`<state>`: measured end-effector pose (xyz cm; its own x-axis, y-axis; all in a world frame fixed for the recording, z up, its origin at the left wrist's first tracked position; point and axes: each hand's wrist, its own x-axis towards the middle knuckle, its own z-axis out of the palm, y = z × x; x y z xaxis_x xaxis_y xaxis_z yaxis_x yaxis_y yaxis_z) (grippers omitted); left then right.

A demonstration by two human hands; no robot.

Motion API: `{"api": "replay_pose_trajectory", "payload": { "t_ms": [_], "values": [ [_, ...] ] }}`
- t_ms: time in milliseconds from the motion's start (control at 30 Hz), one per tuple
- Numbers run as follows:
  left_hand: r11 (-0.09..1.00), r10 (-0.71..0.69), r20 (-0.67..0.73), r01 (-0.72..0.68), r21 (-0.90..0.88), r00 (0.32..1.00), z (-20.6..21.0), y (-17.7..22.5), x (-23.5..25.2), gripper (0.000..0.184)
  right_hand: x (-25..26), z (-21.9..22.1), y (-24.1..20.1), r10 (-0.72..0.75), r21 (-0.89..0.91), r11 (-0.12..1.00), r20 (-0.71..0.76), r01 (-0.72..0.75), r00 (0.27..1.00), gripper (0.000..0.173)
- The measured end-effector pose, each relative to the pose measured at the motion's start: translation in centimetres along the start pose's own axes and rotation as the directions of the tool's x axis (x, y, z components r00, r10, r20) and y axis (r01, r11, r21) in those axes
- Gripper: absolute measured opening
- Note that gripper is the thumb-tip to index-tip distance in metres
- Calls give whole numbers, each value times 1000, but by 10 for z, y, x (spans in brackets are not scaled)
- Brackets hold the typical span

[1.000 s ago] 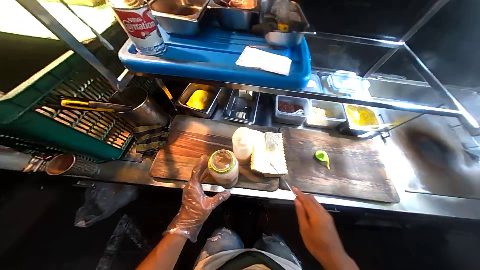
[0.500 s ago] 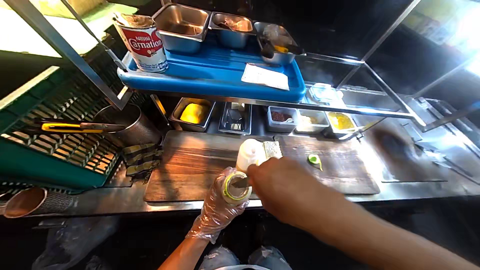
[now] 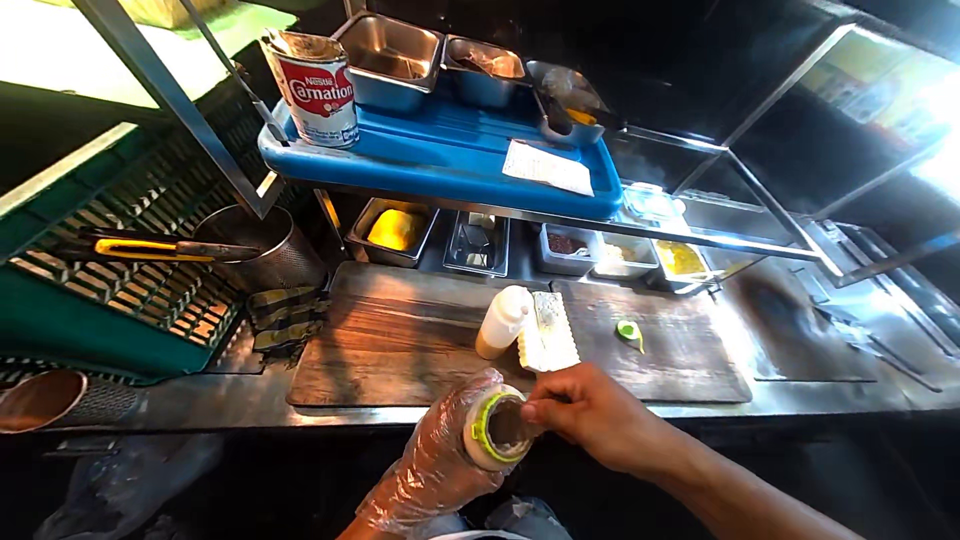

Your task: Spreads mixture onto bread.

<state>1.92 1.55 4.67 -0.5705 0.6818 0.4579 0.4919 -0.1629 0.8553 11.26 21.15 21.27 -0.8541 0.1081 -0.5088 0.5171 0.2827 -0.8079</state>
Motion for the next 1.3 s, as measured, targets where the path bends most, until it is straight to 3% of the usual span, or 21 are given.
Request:
{"api": "replay_pose_trajectory", "payload": {
  "t_ms": [133, 233, 300, 333, 400, 467, 500, 567, 700, 933, 1300],
  "values": [
    [999, 3, 66, 0, -47, 998, -3, 6, -3, 98, -32, -23, 23, 97, 424, 901, 14, -93, 995, 19],
    [997, 16, 101, -8, -78, 995, -2, 10, 0, 97, -48, -41, 52, 121, 606, 782, 83, -147, 989, 19],
    [996, 5, 145, 8, -89, 989, 1, 14, 2, 97, -50, -57, 65, 107, 549, 817, 155, -176, 982, 20],
    [997, -8, 166, 21, -74, 986, 3, 17, 3, 96, -49, -66, 66, 94, 429, 888, 185, -166, 978, 20],
    [999, -22, 212, 29, -29, 977, 9, 22, 5, 97, -44, -80, 50, 78, 6, 997, 258, -82, 963, 24],
    [1000, -29, 239, 29, 3, 971, 17, 26, 8, 98, -40, -76, 30, 96, -331, 944, 320, 17, 943, 39],
    [999, -29, 227, 33, -11, 973, 21, 28, 11, 98, -38, -72, 28, 70, -363, 930, 329, 58, 942, 38],
    [998, -41, 188, 48, -35, 981, 30, 34, 18, 97, -39, -71, 38, -13, -258, 961, 303, 95, 953, 28],
    [997, -56, 153, 48, 53, 987, 47, 48, 28, 93, -46, -92, 68, -65, -27, 997, 290, 76, 955, 25],
    [976, -61, 82, 42, 211, 995, 88, 63, 40, 89, -55, -139, 101, -88, 36, 996, 323, 80, 942, 25],
    [951, -193, -142, 221, 216, 971, 131, 63, 44, 98, -26, -189, 155, -172, 413, 910, 293, 37, 941, 25]
  ]
}}
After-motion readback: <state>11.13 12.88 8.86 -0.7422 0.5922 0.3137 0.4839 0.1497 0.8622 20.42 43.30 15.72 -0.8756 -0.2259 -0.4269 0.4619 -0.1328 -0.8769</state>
